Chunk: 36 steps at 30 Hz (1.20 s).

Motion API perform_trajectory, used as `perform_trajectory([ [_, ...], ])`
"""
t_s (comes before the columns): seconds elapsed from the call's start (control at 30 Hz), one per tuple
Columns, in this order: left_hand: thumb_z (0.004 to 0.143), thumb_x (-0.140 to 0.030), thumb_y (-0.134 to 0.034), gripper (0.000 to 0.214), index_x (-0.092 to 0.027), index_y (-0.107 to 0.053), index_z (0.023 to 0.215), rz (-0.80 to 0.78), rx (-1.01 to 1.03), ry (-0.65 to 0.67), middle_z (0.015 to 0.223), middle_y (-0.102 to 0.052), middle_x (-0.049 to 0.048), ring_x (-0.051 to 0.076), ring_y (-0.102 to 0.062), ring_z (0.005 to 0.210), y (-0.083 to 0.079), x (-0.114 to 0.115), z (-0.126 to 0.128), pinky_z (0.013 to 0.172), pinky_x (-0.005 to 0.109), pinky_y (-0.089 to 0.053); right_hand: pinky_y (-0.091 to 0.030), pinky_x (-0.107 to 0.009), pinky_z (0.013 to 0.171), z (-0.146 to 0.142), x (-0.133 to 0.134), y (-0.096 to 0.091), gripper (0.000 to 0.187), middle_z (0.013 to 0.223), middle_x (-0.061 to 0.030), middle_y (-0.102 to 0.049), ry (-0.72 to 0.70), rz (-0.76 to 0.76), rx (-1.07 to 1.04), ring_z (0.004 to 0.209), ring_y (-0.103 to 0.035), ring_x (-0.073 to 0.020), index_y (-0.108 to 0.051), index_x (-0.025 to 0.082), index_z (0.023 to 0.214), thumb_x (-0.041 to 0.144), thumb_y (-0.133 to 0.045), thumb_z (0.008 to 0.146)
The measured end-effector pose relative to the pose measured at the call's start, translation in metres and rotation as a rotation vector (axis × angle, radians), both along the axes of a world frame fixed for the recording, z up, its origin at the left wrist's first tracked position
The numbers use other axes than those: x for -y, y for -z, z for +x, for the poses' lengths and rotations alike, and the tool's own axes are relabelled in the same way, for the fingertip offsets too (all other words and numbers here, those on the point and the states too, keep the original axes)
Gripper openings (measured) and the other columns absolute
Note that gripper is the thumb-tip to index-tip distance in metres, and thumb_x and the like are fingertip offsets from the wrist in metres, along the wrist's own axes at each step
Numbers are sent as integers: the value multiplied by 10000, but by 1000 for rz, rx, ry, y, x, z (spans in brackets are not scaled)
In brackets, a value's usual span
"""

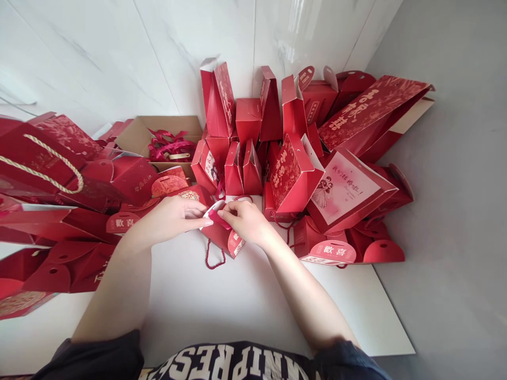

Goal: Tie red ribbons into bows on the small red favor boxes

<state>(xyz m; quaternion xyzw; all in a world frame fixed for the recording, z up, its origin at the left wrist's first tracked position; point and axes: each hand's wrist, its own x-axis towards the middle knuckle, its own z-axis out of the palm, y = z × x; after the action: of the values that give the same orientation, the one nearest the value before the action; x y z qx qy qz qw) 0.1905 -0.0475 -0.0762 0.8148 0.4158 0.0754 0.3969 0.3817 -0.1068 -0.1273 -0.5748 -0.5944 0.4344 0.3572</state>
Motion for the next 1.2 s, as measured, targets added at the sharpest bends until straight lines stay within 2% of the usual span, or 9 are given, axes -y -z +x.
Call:
perform_trajectory([
  [0.23, 846, -507, -537, 420, -176, -519, 588, 57, 70, -148, 559, -502, -22, 108, -495, 511, 5, -1, 5, 452, 219, -346, -347, -263, 610, -2, -3, 5, 360, 654, 27, -516, 15, 59, 53, 619, -439, -123, -524, 188, 637, 432, -510, 901],
  [0.37, 857, -469, -556, 327, -181, -565, 702, -28, 206, -249, 680, -615, -5, 156, -670, 699, 8, -5, 4, 633, 233, -548, -340, -257, 587, 1, -2, 4, 395, 657, 34, -494, 20, 45, 34, 615, -427, -118, -532, 189, 659, 489, -495, 913],
  [0.53, 891, -448, -541, 266, -188, -588, 862, 41, 416, -420, 796, -665, 14, 155, -697, 743, 1, -7, 4, 668, 255, -599, -447, -285, 740, 1, -2, 8, 266, 864, 11, -626, 68, 90, -85, 790, -569, -146, -597, 222, 942, 473, -508, 935],
  [0.67, 891, -426, -559, 261, -182, -617, 821, 150, 484, -330, 769, -656, 12, 138, -663, 727, -7, 3, 7, 686, 249, -593, -454, -327, 925, -2, 0, 5, 262, 1085, -35, -603, 19, 324, -105, 1023, -584, -168, -606, 255, 1152, 335, -620, 904],
  [0.8, 815, -396, -669, 213, -197, -639, 886, 195, 500, -163, 882, -689, 26, 163, -668, 830, -10, 14, 7, 724, 260, -573, -469, -337, 938, 0, 5, -6, 86, 1042, -43, -580, -36, 488, -143, 1005, -589, -173, -695, 239, 960, 253, -655, 885],
  [0.9, 685, -381, -787, 368, -229, -663, 996, 226, 326, -41, 997, -700, 25, 185, -665, 890, -8, 14, 7, 737, 265, -550, -489, -329, 887, 4, 10, -14, 78, 970, -36, -585, 33, 532, -179, 952, -596, -167, -721, 242, 924, 221, -659, 884],
  [0.97, 706, -421, -762, 311, -228, -688, 938, 227, 192, 20, 890, -702, 8, 169, -657, 779, -4, 13, 9, 674, 258, -526, -502, -315, 827, 6, 15, -18, 84, 927, -29, -605, 66, 545, -210, 888, -602, -157, -733, 242, 924, 215, -669, 877],
  [1.07, 816, -436, -643, 228, -211, -675, 837, 225, 142, -3, 746, -685, -8, 157, -641, 690, 3, 13, 15, 614, 248, -486, -520, -313, 770, 7, 22, -24, 89, 913, -30, -673, 67, 515, -303, 847, -635, -162, -729, 236, 945, 245, -661, 888],
  [1.2, 856, -319, -569, 179, -193, -666, 775, 217, 161, -96, 736, -707, -3, 157, -656, 709, 5, 10, 16, 636, 237, -478, -524, -326, 848, 15, 30, -35, 151, 1020, -39, -707, 10, 459, -374, 945, -661, -178, -691, 233, 1042, 281, -626, 914],
])
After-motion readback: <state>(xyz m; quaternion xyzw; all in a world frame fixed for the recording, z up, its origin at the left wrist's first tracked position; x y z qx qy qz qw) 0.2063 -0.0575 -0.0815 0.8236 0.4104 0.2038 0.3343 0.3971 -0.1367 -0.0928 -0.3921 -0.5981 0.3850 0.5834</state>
